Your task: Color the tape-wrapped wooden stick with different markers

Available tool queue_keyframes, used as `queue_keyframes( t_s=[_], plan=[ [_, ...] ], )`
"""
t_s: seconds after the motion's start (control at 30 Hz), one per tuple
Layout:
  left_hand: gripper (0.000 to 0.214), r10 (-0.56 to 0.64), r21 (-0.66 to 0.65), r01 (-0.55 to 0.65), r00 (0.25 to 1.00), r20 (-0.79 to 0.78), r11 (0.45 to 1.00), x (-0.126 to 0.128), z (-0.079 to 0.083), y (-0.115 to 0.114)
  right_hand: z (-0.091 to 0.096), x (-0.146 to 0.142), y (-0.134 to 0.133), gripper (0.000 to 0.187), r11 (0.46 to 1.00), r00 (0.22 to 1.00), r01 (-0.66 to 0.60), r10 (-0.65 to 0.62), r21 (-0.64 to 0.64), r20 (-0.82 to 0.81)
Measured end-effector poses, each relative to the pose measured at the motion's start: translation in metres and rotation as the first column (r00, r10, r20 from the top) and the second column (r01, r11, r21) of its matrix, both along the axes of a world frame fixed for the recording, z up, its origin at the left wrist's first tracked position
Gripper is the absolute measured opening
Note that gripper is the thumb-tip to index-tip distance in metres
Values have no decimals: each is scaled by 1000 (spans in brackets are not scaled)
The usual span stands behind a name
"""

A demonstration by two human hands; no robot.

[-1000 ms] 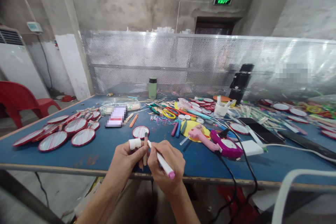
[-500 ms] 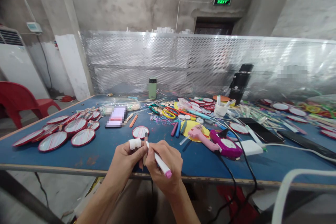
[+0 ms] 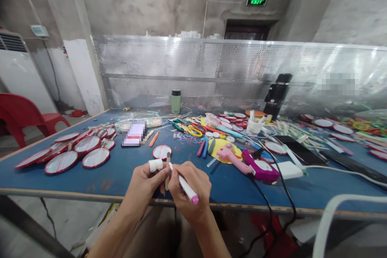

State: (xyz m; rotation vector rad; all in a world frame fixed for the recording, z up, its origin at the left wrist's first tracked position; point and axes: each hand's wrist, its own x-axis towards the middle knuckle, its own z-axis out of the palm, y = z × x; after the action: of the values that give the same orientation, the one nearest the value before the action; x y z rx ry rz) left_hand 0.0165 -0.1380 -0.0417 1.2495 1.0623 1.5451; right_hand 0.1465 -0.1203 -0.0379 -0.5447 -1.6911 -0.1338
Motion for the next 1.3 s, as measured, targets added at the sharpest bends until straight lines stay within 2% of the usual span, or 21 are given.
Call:
queue_keyframes(
  t_s=[0.5, 1.3],
  plan=[
    [23, -17, 4, 17, 1000, 7, 1000, 0, 0, 0, -1, 1, 0, 13, 999, 999, 39, -39, 5, -21],
    [21, -4, -7, 4, 1000, -31, 1000, -1, -2, 0, -2, 1, 0, 13, 1000, 1000, 7, -7, 21, -18]
  ],
)
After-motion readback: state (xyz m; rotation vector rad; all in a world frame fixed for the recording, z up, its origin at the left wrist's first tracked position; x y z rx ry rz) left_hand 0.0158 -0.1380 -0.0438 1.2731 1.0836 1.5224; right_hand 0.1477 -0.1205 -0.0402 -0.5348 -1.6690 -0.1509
